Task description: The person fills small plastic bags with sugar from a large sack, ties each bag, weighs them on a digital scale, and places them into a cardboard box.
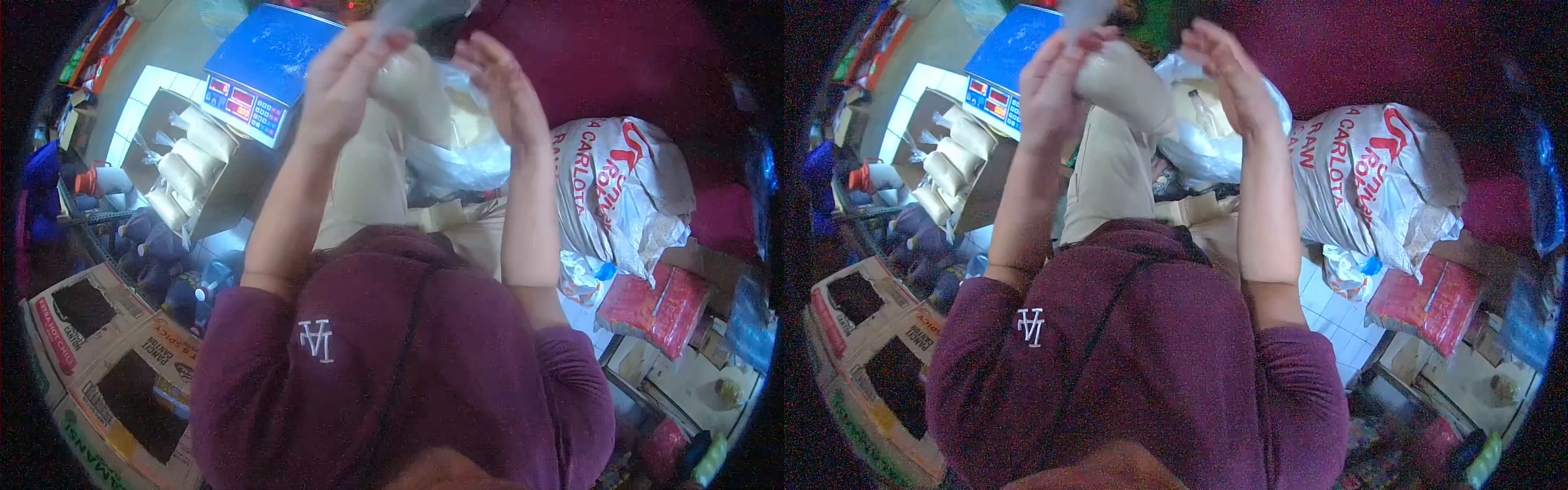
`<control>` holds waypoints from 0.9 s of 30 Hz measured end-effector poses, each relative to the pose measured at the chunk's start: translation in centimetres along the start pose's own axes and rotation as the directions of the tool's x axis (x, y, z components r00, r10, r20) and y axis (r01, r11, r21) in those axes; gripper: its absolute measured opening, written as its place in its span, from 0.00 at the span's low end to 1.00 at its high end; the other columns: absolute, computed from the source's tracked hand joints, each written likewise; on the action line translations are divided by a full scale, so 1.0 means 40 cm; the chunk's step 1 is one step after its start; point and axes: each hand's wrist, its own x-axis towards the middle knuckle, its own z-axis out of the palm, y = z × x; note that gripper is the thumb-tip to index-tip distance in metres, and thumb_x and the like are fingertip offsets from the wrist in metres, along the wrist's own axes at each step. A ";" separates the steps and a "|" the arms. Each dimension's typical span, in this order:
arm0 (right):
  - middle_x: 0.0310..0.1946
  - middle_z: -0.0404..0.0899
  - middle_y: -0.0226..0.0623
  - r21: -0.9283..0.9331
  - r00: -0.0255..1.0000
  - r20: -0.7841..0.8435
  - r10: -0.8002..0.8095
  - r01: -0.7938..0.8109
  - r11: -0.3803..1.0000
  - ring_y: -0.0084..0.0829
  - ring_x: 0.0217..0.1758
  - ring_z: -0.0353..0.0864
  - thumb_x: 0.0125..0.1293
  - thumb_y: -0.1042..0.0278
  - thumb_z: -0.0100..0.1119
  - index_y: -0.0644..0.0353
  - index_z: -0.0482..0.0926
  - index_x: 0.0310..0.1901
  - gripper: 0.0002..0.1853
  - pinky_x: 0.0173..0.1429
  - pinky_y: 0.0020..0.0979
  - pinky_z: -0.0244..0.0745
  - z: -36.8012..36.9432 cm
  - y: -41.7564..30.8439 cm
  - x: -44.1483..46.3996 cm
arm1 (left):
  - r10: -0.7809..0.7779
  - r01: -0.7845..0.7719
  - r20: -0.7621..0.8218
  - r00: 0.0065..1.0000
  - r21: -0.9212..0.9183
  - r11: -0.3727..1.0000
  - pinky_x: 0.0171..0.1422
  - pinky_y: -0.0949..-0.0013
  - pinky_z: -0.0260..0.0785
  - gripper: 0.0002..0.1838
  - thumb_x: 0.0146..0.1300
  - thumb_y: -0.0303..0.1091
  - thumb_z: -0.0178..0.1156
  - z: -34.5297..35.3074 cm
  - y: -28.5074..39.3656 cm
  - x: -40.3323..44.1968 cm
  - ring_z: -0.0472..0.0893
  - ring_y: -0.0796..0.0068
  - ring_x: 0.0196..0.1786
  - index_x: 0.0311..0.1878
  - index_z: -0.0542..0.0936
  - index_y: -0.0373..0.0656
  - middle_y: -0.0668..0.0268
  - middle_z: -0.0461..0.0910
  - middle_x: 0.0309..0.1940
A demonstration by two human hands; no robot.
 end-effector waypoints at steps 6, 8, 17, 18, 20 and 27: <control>0.52 0.73 0.51 0.756 0.924 0.355 0.144 -0.374 0.537 0.43 0.53 0.75 0.60 0.24 0.34 0.62 0.57 0.66 0.47 0.52 0.43 0.74 0.105 0.055 -0.148 | 0.109 -0.064 0.078 0.991 -0.440 0.895 0.61 0.62 0.65 0.10 0.66 0.36 0.53 -0.001 0.016 0.026 0.73 0.65 0.56 0.43 0.75 0.40 0.56 0.74 0.51; 0.51 0.73 0.52 0.768 0.933 0.324 0.156 -0.356 0.533 0.44 0.51 0.76 0.60 0.27 0.39 0.62 0.56 0.66 0.46 0.50 0.42 0.75 0.109 0.065 -0.175 | 0.065 -0.028 0.065 0.996 -0.455 0.890 0.59 0.66 0.65 0.11 0.63 0.38 0.58 0.003 0.011 0.021 0.74 0.68 0.54 0.42 0.75 0.41 0.57 0.72 0.53; 0.58 0.65 0.49 -0.301 0.914 -0.243 -0.326 0.248 0.921 0.44 0.58 0.70 0.53 0.63 0.70 0.60 0.50 0.64 0.43 0.61 0.44 0.67 0.141 0.007 -0.207 | -0.129 0.033 -0.087 0.988 -0.689 0.724 0.58 0.62 0.68 0.10 0.64 0.38 0.57 0.015 -0.009 0.015 0.75 0.66 0.53 0.37 0.77 0.41 0.58 0.73 0.55; 0.60 0.63 0.49 -0.584 0.901 -0.089 -0.425 0.299 0.755 0.41 0.60 0.69 0.53 0.63 0.69 0.61 0.51 0.65 0.43 0.60 0.40 0.67 0.112 0.005 -0.208 | -0.177 0.104 -0.024 0.984 -0.731 0.675 0.59 0.63 0.67 0.10 0.66 0.37 0.54 0.010 -0.008 0.014 0.75 0.67 0.53 0.40 0.78 0.41 0.60 0.75 0.52; 0.62 0.61 0.49 -0.739 0.751 0.144 -0.644 0.515 0.435 0.41 0.62 0.66 0.54 0.64 0.67 0.62 0.52 0.66 0.42 0.62 0.40 0.65 0.094 0.022 -0.198 | -0.226 0.174 0.038 0.973 -0.765 0.620 0.60 0.64 0.65 0.11 0.67 0.35 0.50 0.001 -0.013 0.009 0.75 0.68 0.53 0.44 0.79 0.40 0.61 0.77 0.49; 0.66 0.59 0.45 0.573 0.975 0.040 0.220 -0.203 0.794 0.46 0.67 0.61 0.52 0.65 0.66 0.55 0.48 0.70 0.46 0.66 0.49 0.61 0.086 0.040 -0.212 | -0.081 0.121 0.092 0.992 -0.648 0.752 0.64 0.57 0.64 0.11 0.68 0.36 0.50 -0.031 -0.044 0.007 0.73 0.61 0.57 0.43 0.78 0.41 0.59 0.77 0.50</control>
